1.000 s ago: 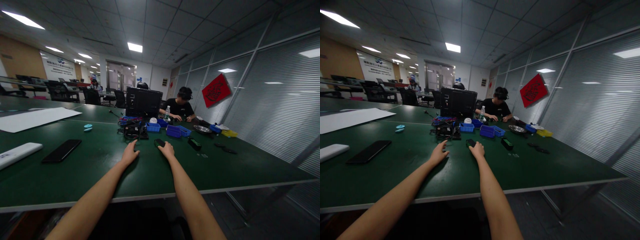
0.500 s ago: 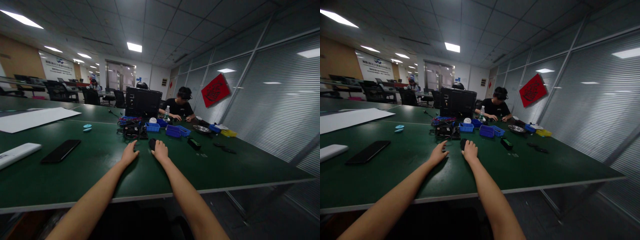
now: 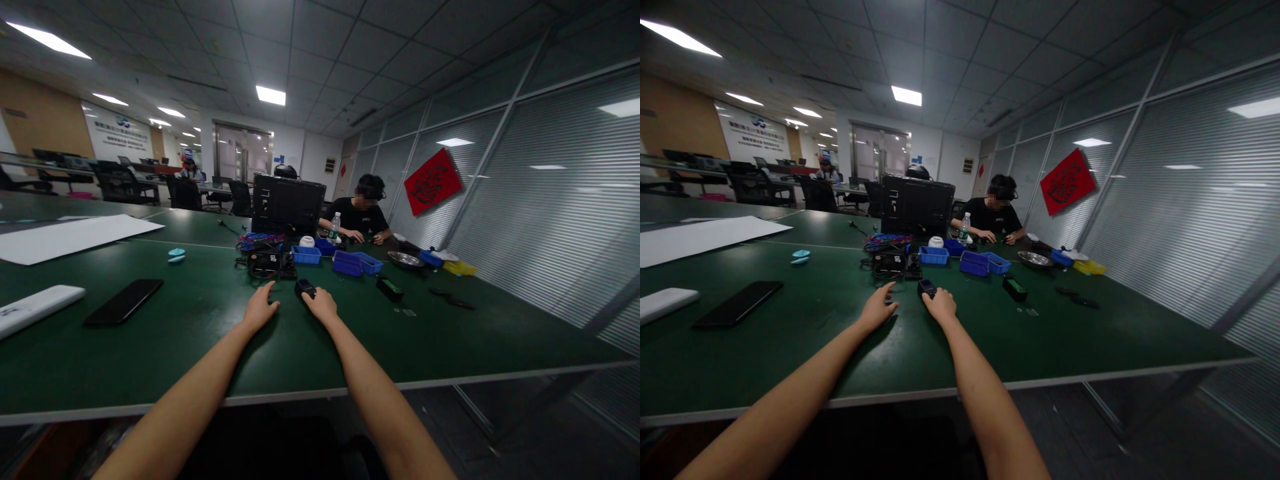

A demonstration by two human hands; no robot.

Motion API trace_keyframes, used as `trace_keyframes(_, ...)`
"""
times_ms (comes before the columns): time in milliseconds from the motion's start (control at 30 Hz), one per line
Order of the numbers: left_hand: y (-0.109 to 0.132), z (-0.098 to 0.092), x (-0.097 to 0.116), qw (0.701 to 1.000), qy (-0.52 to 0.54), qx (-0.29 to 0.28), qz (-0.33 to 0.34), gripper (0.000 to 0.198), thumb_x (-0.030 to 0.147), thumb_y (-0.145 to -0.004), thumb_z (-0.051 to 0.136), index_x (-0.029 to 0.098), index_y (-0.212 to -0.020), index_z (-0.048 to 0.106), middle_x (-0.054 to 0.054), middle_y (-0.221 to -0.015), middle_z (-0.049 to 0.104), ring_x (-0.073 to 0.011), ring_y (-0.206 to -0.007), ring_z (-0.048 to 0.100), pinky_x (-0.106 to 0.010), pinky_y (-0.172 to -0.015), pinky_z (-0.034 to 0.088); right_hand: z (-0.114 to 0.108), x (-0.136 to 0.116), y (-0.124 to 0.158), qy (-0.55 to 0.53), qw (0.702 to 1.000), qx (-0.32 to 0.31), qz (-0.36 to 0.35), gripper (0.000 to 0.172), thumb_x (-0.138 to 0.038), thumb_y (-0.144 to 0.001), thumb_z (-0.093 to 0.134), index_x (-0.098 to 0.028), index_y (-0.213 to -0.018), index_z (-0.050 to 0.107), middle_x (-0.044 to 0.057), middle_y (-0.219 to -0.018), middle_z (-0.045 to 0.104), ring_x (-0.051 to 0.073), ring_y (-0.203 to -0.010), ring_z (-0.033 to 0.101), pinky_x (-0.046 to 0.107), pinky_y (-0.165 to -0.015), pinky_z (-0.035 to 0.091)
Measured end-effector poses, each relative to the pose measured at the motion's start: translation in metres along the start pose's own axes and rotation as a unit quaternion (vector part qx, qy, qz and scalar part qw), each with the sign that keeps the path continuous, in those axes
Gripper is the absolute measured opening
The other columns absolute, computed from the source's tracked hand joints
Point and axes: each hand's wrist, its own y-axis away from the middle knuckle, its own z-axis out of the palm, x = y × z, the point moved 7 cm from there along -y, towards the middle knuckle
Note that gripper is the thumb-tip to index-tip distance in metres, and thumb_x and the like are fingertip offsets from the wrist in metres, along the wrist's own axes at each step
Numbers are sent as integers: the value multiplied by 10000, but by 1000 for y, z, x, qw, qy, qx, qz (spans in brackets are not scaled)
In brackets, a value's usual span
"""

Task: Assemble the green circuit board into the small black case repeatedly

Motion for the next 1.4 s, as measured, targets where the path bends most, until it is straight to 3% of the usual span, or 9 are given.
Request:
trace_keyframes(200, -2, 1, -1, 1000, -3, 9, 10, 568, 278, -719, 553, 187, -1255, 388, -69, -1064, 569, -160, -864, 566, -287, -803, 441, 9, -19, 5, -86, 992, -20, -92, 516, -586, -809, 323, -165, -866, 615, 95, -864, 631, 187, -797, 568, 256, -673, 377)
trace_keyframes(367, 0, -2, 6, 999, -11, 34, 29, 544, 438, -765, 486, 171, -1233, 408, -81, -1040, 578, -176, -876, 567, -305, -815, 438, 7, -33, 8, -196, 962, -33, -185, 349, -365, -854, 354, -168, -917, 635, 69, -922, 639, 166, -842, 560, 257, -753, 388)
trace_keyframes(467, 5, -2, 19, 996, -31, 43, 72, 617, 485, -730, 515, 180, -1251, 387, -93, -1150, 521, -200, -1017, 518, -315, -884, 403, 12, -44, 14, -273, 926, -94, -242, 316, -259, -814, 406, -181, -1047, 605, 52, -1038, 615, 161, -890, 550, 279, -808, 390)
trace_keyframes(533, 8, -2, 26, 993, -55, 52, 95, 666, 502, -698, 544, 183, -1260, 383, -100, -1212, 471, -216, -1103, 463, -321, -929, 370, 19, -49, 18, -311, 903, -153, -253, 335, -225, -789, 421, -176, -1068, 600, 46, -1020, 621, 150, -817, 559, 289, -788, 407)
trace_keyframes(700, 8, 0, 21, 992, -100, 52, 57, 568, 383, -697, 560, 188, -1219, 453, -110, -1256, 440, -234, -1134, 441, -323, -932, 367, 32, -53, 21, -355, 877, -222, -238, 301, -174, -731, 463, -152, -969, 646, 24, -834, 653, 108, -639, 539, 264, -708, 428)
trace_keyframes(833, 8, -2, 20, 995, -87, 25, 47, 480, 257, -708, 508, 204, -1185, 485, -60, -1187, 527, -187, -1055, 505, -277, -908, 381, 30, -39, 12, -356, 894, -196, -186, 279, -137, -694, 481, -141, -914, 652, 25, -783, 659, 91, -569, 525, 233, -638, 432)
trace_keyframes(967, 9, -13, 18, 996, -89, 19, 12, 483, 226, -683, 511, 226, -1166, 502, -50, -1163, 552, -194, -1031, 520, -277, -878, 391, 25, -22, 1, -351, 913, -150, -142, 277, -94, -675, 466, -127, -885, 642, 22, -733, 657, 79, -539, 512, 204, -585, 424)
trace_keyframes(1233, 8, -51, -11, 986, -132, 40, -94, 489, 323, -682, 521, 284, -1168, 494, -52, -1090, 574, -221, -932, 556, -296, -758, 426, 25, -11, -3, -327, 929, -138, -106, 255, -111, -706, 463, -128, -902, 624, 34, -765, 662, 80, -568, 532, 162, -472, 384)
trace_keyframes(1400, 7, -94, -46, 967, -192, 88, -141, 478, 357, -711, 478, 257, -1178, 494, -103, -1145, 517, -260, -952, 533, -348, -775, 422, 30, -7, -9, -334, 925, -137, -119, 263, -126, -688, 482, -130, -913, 619, 35, -772, 659, 81, -567, 527, 150, -417, 351)
